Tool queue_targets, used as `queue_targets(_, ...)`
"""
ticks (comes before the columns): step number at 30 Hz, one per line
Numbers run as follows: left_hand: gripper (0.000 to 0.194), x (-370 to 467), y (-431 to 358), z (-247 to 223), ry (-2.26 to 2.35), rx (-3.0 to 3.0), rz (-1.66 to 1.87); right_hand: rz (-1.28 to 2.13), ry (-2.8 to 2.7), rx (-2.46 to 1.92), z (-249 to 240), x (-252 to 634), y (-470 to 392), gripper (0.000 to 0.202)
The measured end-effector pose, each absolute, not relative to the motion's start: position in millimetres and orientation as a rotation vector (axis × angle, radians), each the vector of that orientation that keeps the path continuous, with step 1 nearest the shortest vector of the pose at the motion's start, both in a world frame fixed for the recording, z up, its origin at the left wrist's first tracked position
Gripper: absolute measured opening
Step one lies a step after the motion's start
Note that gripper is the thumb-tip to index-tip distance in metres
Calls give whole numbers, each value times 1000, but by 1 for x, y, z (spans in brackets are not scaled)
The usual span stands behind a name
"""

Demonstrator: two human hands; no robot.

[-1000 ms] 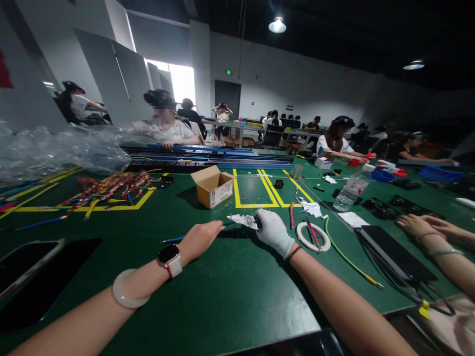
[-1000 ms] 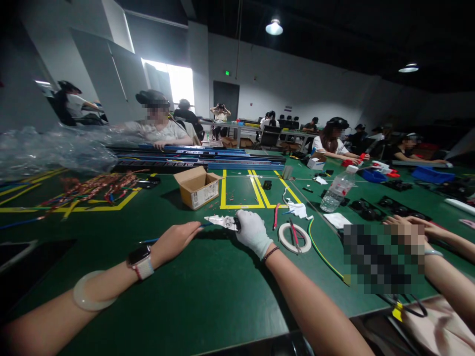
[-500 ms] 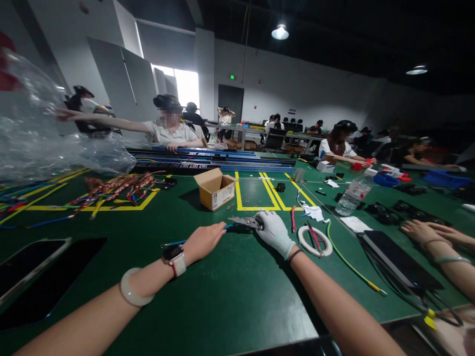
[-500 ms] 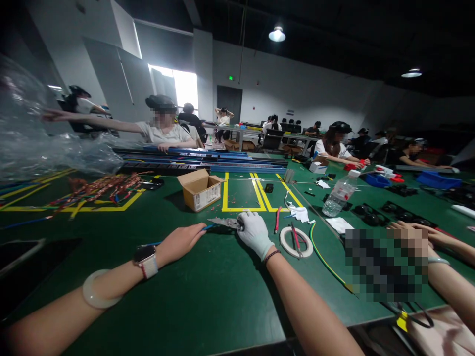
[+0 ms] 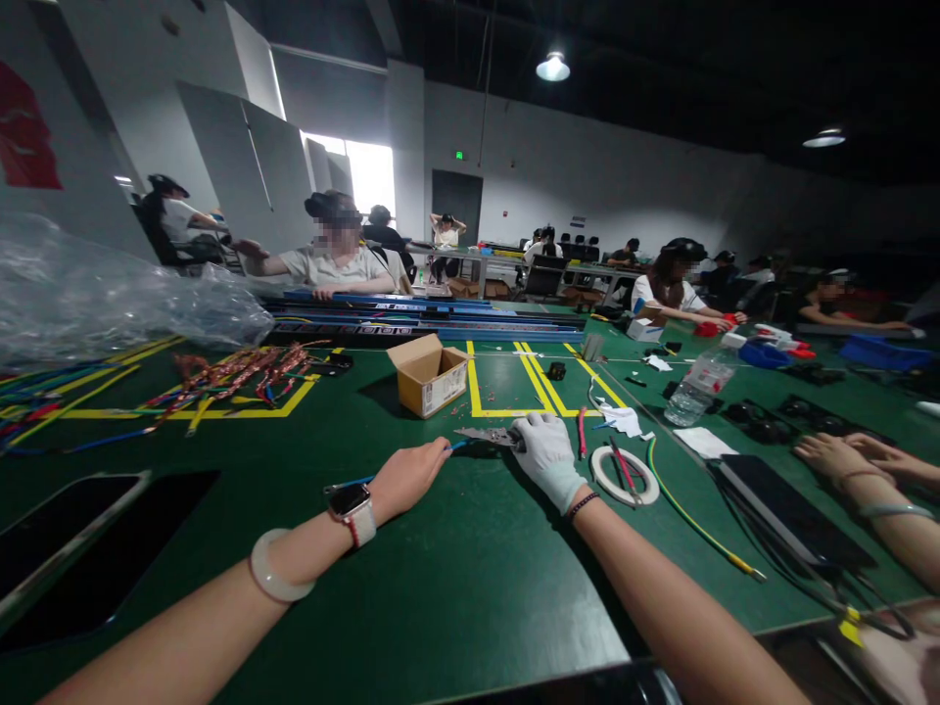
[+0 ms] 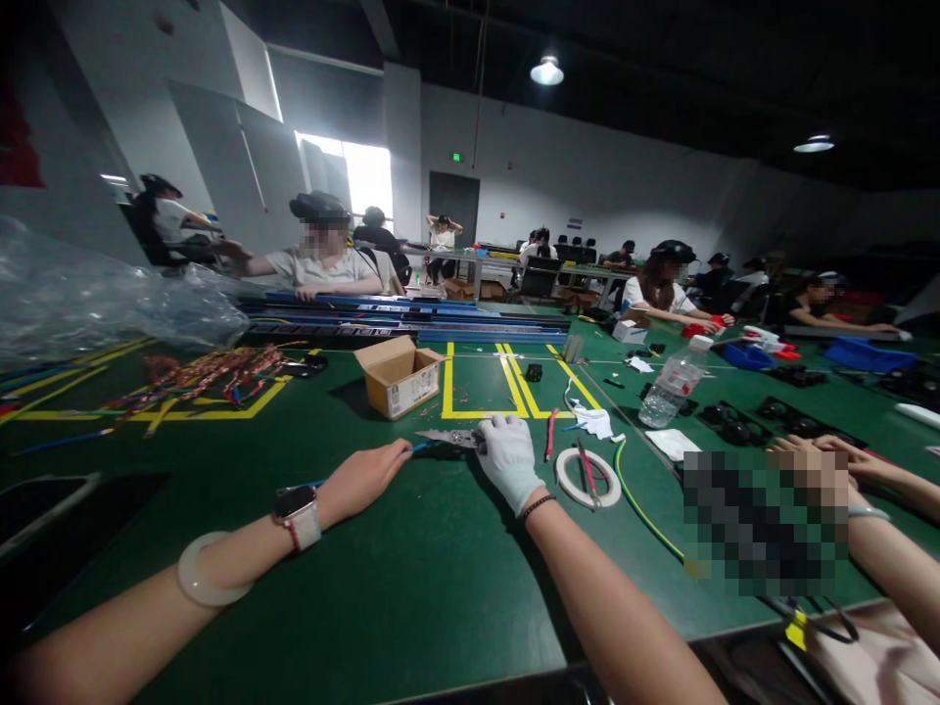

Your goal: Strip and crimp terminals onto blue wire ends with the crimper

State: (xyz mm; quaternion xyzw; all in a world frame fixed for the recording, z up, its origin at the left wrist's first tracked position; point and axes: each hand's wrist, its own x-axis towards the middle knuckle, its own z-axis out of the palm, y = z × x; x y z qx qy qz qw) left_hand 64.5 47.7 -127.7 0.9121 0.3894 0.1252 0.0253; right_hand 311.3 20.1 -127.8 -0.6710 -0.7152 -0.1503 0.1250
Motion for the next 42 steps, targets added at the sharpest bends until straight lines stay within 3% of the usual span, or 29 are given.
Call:
queue_targets(13,29,65,55,-110,1013,2662,518,-533,-2130,-2188,-120,308,15,45)
queue_targets(23,33,68,59,-104,871,2144,448,-351,-2072,-2122,-127,309,18,68)
queue_targets(33,27,74,47,-98,885,2084,541,-427,-2031,-1636,-134,308,15,76)
queue_targets(42,25,81,27,-91,869,1987,583,-596,-1949,-1859,-128,299,11,63)
